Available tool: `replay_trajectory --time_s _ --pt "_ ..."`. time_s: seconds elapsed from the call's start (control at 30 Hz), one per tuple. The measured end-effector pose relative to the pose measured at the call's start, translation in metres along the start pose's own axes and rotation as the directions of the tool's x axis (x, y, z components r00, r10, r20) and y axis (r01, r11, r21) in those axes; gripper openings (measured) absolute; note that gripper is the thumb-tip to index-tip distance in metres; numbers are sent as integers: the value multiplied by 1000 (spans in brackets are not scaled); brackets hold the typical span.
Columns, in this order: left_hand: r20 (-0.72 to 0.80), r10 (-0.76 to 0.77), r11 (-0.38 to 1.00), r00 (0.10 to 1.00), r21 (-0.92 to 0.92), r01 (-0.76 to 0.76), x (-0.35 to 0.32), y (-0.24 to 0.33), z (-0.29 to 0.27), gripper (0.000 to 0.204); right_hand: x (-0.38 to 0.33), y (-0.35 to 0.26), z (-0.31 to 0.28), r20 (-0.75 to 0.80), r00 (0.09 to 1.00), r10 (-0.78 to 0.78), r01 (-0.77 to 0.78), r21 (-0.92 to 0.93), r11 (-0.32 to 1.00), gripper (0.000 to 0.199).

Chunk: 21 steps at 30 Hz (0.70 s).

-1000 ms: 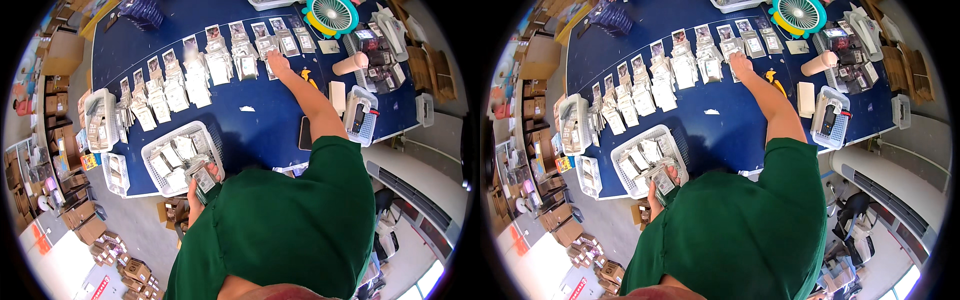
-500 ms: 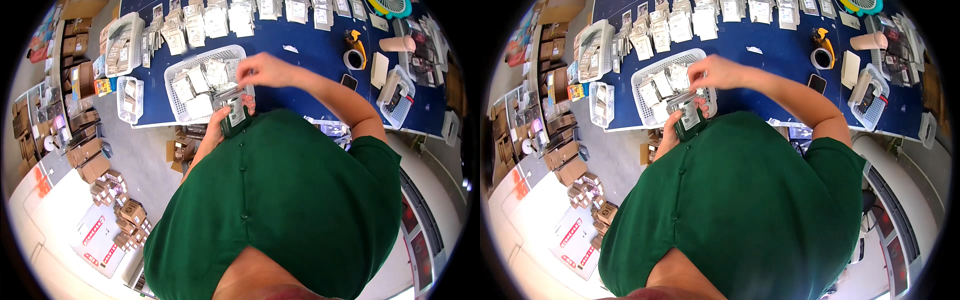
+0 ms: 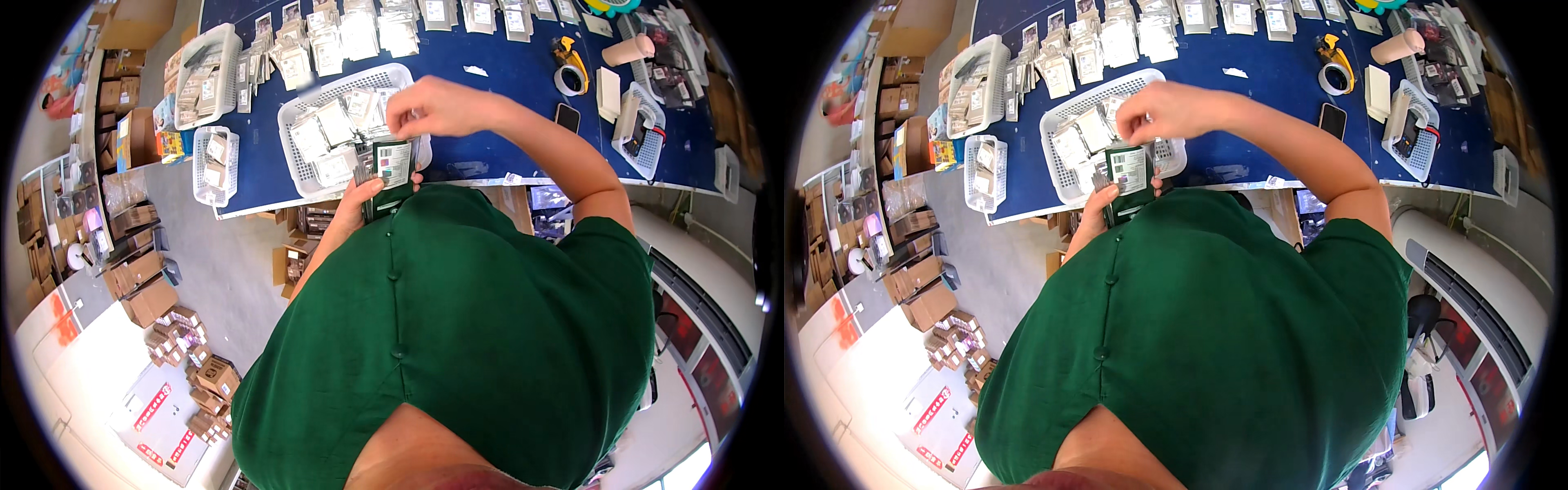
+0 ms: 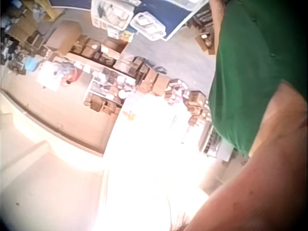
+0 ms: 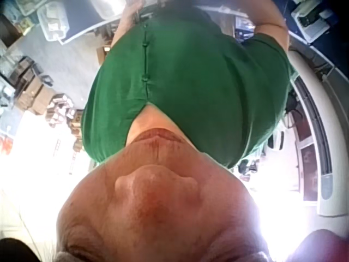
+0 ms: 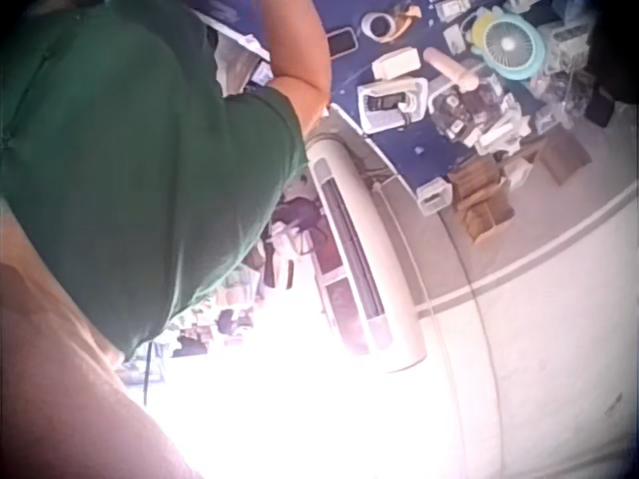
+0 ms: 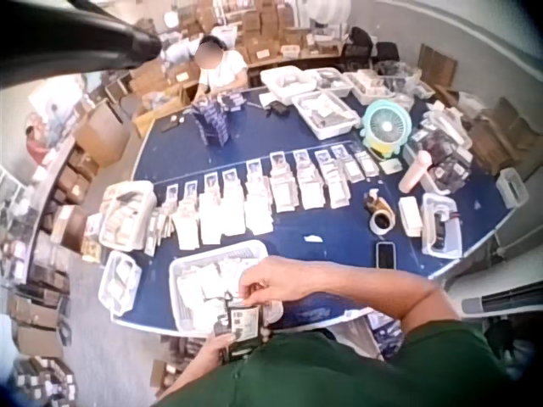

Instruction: The person sorts small photos from a table into a small green bag by hand.

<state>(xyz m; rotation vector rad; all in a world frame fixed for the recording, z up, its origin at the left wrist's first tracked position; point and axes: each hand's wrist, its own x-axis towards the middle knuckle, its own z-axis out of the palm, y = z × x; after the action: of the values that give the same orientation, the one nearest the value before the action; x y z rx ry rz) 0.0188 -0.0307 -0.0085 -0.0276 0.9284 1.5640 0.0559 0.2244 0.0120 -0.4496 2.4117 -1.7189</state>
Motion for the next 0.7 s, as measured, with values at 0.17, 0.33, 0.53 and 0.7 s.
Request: replay_trajectory --time_s 0.17,0.33,0.53,0.7 --pt "83 -4 1000 997 -4 5 -2 -7 -21 75 -3 -6 -20 -138 990 23 -19 30 999 12" --pt "107 -13 1000 994 4 13 6 -9 -16 81 -13 -12 -43 -191 982 14 -18 -18 1000 12" --pt "147 -30 1000 989 6 29 35 -15 -5 84 -29 -2 -64 -201 979 23 -29 -24 999 14" --pt "122 -26 1000 992 -8 27 56 -18 12 84 -38 19 -82 -161 987 5 -13 -47 999 10"
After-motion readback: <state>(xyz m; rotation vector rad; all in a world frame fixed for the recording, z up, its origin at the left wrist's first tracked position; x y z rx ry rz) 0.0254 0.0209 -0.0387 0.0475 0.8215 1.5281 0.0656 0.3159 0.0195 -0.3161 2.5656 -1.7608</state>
